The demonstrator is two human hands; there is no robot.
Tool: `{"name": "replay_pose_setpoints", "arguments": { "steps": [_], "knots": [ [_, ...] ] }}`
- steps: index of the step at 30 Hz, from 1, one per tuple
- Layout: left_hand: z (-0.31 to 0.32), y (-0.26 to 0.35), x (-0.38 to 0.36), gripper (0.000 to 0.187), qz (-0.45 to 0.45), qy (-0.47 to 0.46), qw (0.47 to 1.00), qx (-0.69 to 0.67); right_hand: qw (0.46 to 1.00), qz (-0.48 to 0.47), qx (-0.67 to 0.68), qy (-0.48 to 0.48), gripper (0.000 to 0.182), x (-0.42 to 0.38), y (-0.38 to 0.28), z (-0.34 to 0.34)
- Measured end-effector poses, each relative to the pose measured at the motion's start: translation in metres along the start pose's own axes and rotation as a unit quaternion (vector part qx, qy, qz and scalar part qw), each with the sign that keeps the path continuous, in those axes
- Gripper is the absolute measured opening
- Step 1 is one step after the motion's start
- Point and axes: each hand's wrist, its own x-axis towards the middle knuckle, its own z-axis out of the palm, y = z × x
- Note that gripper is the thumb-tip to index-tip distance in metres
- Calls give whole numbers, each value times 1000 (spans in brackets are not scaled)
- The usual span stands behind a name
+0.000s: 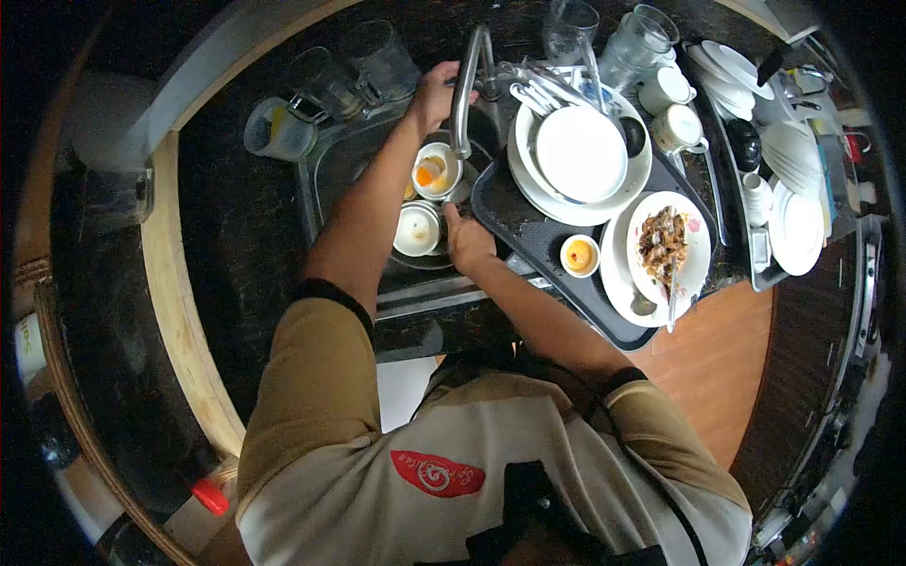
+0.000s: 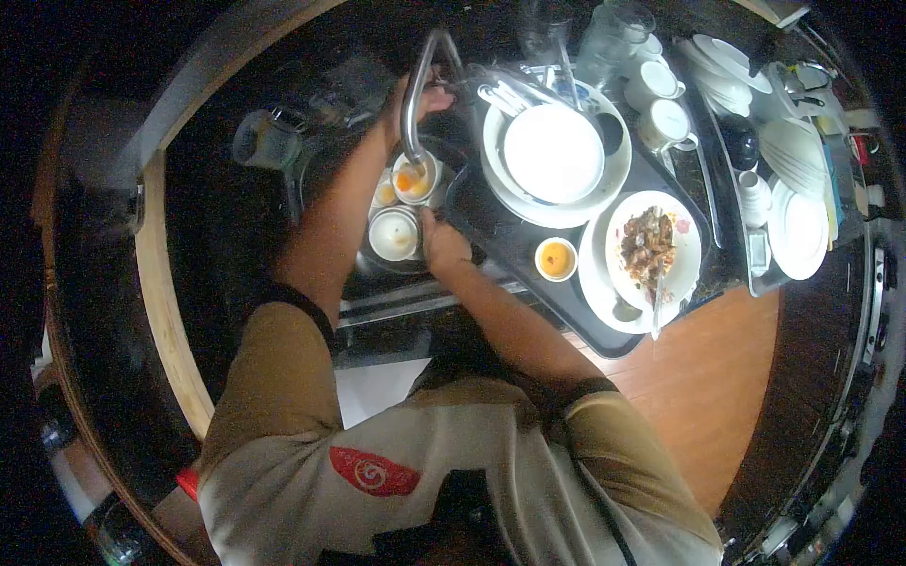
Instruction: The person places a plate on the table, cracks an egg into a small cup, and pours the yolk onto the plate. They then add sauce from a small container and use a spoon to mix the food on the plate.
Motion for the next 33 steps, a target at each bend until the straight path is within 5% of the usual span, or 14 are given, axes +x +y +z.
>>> {"name": "replay_pose_setpoints", "arguments": {
  "steps": [2,8,11,18,21,23,24,25,27,29,30,31,32,33],
  "knots": [
    [0,21,-22,43,-153,83,978,-120,1000,-3,13,-18,53,-1,1,-1],
    [-40,44,-143,40,-100,168,973,-121,1000,-14,26,-8,54,-4,-1,-9],
    [-47,36,-187,38,-110,263,955,-86,997,-71,6,27,36,-3,7,3],
    [-25,31,-261,30,-184,342,920,57,994,-94,11,58,32,-5,10,3],
    [-1,40,-299,24,-161,394,905,26,973,-173,38,150,56,-19,12,4],
    [14,31,-332,23,-145,414,896,67,921,-234,297,91,51,-41,-4,-27],
    [23,31,-347,22,-134,422,890,104,913,-253,306,92,46,-49,-10,-38],
    [32,42,-359,26,-214,414,877,119,932,-237,270,54,46,-49,-5,-42],
    [51,74,-367,32,-230,349,881,223,922,-261,284,8,46,-66,-22,-75],
    [81,59,-363,48,-78,410,755,505,905,-359,228,25,51,-52,-15,-74],
    [87,55,-358,57,-149,382,820,399,899,-419,99,78,50,-51,-22,-83],
    [106,73,-360,57,-94,402,816,406,877,-468,47,100,45,-41,-17,-81],
    [121,53,-356,57,-165,370,810,424,860,-501,61,77,39,-27,-10,-75],
    [143,74,-355,54,-127,427,770,457,878,-476,25,43,40,-17,-9,-77]
  ]
}}
